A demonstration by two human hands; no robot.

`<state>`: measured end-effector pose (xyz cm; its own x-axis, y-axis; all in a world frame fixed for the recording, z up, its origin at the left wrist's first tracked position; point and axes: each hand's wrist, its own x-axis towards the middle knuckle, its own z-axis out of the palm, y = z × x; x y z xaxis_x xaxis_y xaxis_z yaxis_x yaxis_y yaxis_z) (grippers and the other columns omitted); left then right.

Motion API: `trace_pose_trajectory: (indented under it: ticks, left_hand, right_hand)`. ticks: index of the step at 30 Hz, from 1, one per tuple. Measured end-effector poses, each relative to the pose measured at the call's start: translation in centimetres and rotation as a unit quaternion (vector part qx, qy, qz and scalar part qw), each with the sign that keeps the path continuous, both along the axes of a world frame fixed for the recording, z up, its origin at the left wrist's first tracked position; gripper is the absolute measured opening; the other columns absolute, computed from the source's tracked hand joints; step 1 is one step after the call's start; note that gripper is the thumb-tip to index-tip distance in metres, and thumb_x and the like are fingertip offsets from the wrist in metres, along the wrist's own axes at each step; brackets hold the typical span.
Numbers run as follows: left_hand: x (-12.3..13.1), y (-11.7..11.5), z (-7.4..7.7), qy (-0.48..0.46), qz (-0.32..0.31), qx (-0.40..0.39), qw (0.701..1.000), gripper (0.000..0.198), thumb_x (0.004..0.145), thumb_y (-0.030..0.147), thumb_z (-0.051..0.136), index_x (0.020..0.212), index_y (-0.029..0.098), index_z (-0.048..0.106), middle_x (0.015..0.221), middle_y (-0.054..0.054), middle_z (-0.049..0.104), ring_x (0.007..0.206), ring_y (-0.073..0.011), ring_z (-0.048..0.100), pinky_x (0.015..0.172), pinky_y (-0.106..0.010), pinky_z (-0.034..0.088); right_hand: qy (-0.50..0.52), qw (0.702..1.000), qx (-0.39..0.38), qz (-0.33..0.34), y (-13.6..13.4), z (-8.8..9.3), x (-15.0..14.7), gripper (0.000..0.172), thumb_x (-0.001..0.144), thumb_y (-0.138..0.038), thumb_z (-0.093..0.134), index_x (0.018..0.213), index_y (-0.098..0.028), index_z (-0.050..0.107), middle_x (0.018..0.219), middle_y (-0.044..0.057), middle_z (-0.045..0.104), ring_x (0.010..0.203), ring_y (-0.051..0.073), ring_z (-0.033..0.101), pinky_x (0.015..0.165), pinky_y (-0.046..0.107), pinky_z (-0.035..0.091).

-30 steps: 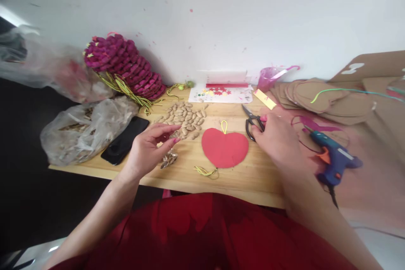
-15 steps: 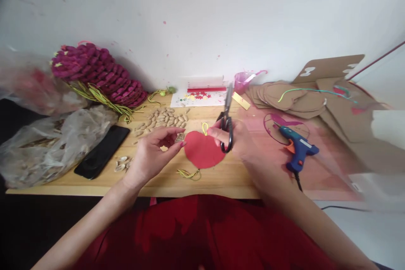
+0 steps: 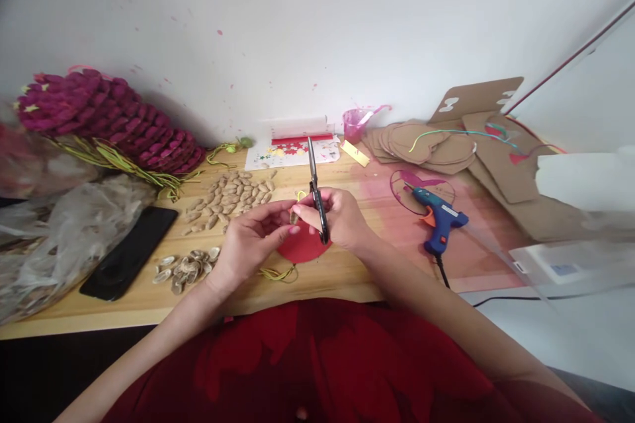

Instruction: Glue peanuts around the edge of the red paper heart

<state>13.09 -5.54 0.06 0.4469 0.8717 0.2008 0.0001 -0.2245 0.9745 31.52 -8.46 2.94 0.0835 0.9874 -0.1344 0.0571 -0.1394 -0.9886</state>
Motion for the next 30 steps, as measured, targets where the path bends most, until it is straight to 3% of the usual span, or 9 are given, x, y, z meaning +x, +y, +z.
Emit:
trace_pose_trajectory:
  ticks: [3,6,16,25,30]
  left_hand:
    - [0.1,0.0,-0.2,-0.091,-0.029,-0.089,0.991,0.034,0.078,0.024,0.085,0.111,0.018,0.076,0.095,-0.006,0.078,0.086,-0.0158,0.073,0.083,-0.028,0.061]
    - [0.3,-0.1,-0.3,-0.131,-0.016,-0.107,0.985,0.033,0.072,0.021,0.089,0.102,0.018,0.076,0.095,-0.005,0.079,0.086,-0.0150,0.074,0.084,-0.027,0.062]
    - [0.7,0.0,-1.0,-0.182,0.010,-0.078,0.980,0.024,0.075,0.014,0.086,0.096,0.018,0.074,0.092,-0.003,0.079,0.086,-0.0125,0.075,0.082,-0.023,0.063]
    - [0.5,-0.3,-1.1,-0.166,0.023,-0.070,0.983,0.027,0.076,0.016,0.085,0.099,0.018,0.071,0.093,-0.004,0.078,0.087,-0.0134,0.075,0.083,-0.024,0.063]
    - [0.2,0.0,-1.1,-0.166,0.070,-0.063,0.982,0.033,0.073,0.022,0.089,0.099,0.018,0.068,0.096,-0.005,0.076,0.088,-0.0145,0.073,0.085,-0.027,0.062]
  right_hand:
    - [0.000,1.000,-0.010,0.004,0.0,-0.1,0.1,0.030,0.070,-0.038,0.086,0.081,-0.015,0.070,0.049,-0.003,0.062,0.039,0.008,0.049,0.037,0.020,0.033]
    - [0.008,1.000,-0.005,0.005,0.0,-0.3,0.0,0.028,0.071,-0.036,0.086,0.080,-0.015,0.070,0.050,-0.003,0.063,0.039,0.008,0.049,0.036,0.019,0.034]
    - [0.023,1.000,-0.002,-0.003,0.0,-0.7,-0.5,0.027,0.072,-0.035,0.085,0.080,-0.015,0.069,0.049,-0.003,0.061,0.040,0.009,0.050,0.036,0.018,0.036]
    - [0.005,1.000,-0.006,0.000,0.0,-0.6,-0.6,0.034,0.070,-0.043,0.085,0.083,-0.016,0.069,0.052,-0.004,0.061,0.041,0.009,0.049,0.039,0.021,0.036]
    - [-0.065,0.997,0.034,0.008,-0.1,-1.1,-0.2,0.038,0.072,-0.052,0.083,0.079,-0.019,0.065,0.065,-0.001,0.064,0.054,0.012,0.054,0.051,0.025,0.041]
